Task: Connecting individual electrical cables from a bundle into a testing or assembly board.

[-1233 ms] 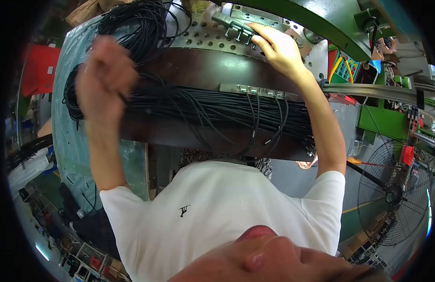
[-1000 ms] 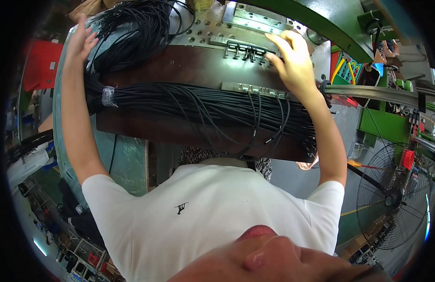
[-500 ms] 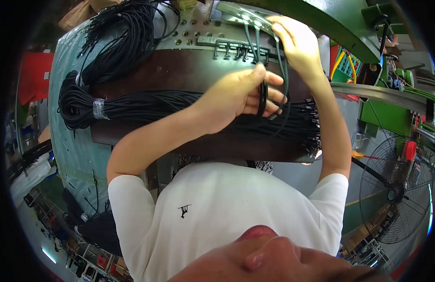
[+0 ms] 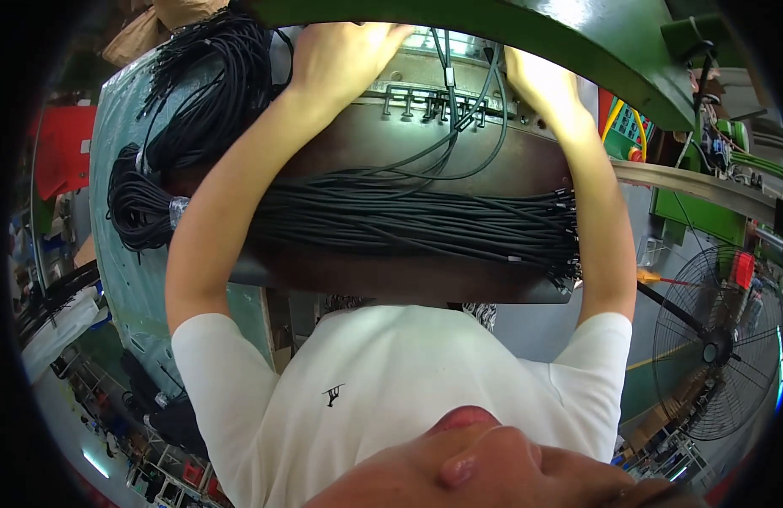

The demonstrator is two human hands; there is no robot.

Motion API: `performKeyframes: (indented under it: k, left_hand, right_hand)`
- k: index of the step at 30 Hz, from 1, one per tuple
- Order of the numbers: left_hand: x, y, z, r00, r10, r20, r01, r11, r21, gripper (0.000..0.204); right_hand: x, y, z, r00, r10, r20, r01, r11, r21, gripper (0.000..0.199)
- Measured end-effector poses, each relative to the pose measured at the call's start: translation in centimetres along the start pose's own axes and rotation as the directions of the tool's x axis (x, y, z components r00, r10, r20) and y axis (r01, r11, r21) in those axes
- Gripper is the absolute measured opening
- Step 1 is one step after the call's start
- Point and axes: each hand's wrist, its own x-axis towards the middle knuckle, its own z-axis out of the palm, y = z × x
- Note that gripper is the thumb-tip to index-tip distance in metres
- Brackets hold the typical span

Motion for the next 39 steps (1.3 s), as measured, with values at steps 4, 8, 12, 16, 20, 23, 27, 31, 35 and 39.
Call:
performKeyframes:
  k: [4, 8, 12, 16, 20, 23, 27, 31, 35, 39]
  left_hand:
    - [1.3, -1.2, 3.2, 0.988, 0.099, 0.119, -0.015, 0.827, -0.562, 0.026]
    - [1.8, -1.4, 3.4, 0.978, 0.128, 0.165, -0.028, 0.864, -0.503, 0.034]
    - [1.6, -1.2, 3.1, 0.962, 0.041, 0.272, 0.08, 0.904, -0.42, 0.041]
    - [1.5, -1.5, 3.4, 0.888, -0.007, 0.459, 0.204, 0.902, -0.38, 0.033]
    - [1.0, -2.0, 4.3, 0.998, 0.025, -0.058, -0.048, 0.902, -0.428, 0.03]
    - [0.9, -1.5, 2.6, 0.99, -0.024, 0.137, 0.082, 0.897, -0.434, 0.03]
    - [-1.6, -2.5, 1.5, 0.985, -0.019, 0.172, 0.052, 0.98, -0.19, 0.038]
    - [-10.9, -1.9, -11.0, 0.74, 0.459, 0.492, 0.376, 0.325, -0.868, 0.042]
    - [-25.6, 5.0, -12.6, 0.134, 0.215, 0.967, 0.684, 0.686, -0.247, 0.036]
    - [-31.4, 4.0, -6.8, 0.433, -0.297, 0.851, 0.612, 0.79, -0.035, 0.032]
  right_hand:
    - [0.9, -2.5, -2.0, 0.993, -0.08, -0.092, 0.081, 0.997, -0.001, 0.019]
    - [0.1, -1.9, -0.8, 0.999, 0.028, 0.027, -0.028, 0.999, 0.025, 0.02]
    - [0.2, -1.8, -0.9, 0.984, 0.099, 0.151, -0.107, 0.993, 0.048, 0.018]
    - [-0.1, -1.7, -0.6, 0.977, 0.206, 0.058, -0.212, 0.966, 0.145, 0.02]
    - [-1.3, 1.3, 1.3, 0.98, -0.121, -0.16, 0.123, 0.992, 0.005, 0.023]
    - [0.2, -0.6, -1.3, 0.955, 0.294, 0.029, -0.293, 0.934, 0.204, 0.027]
    - [-2.2, -1.4, -4.2, 0.944, 0.298, 0.141, -0.327, 0.796, 0.509, 0.028]
    - [-18.4, -4.1, -14.0, 0.786, 0.582, -0.209, -0.297, 0.652, 0.698, 0.029]
    - [-32.0, -5.3, -14.8, 0.227, 0.969, -0.096, -0.928, 0.245, 0.281, 0.025]
    - [-38.0, -14.7, -10.3, 0.453, 0.717, 0.53, -0.888, 0.311, 0.339, 0.049]
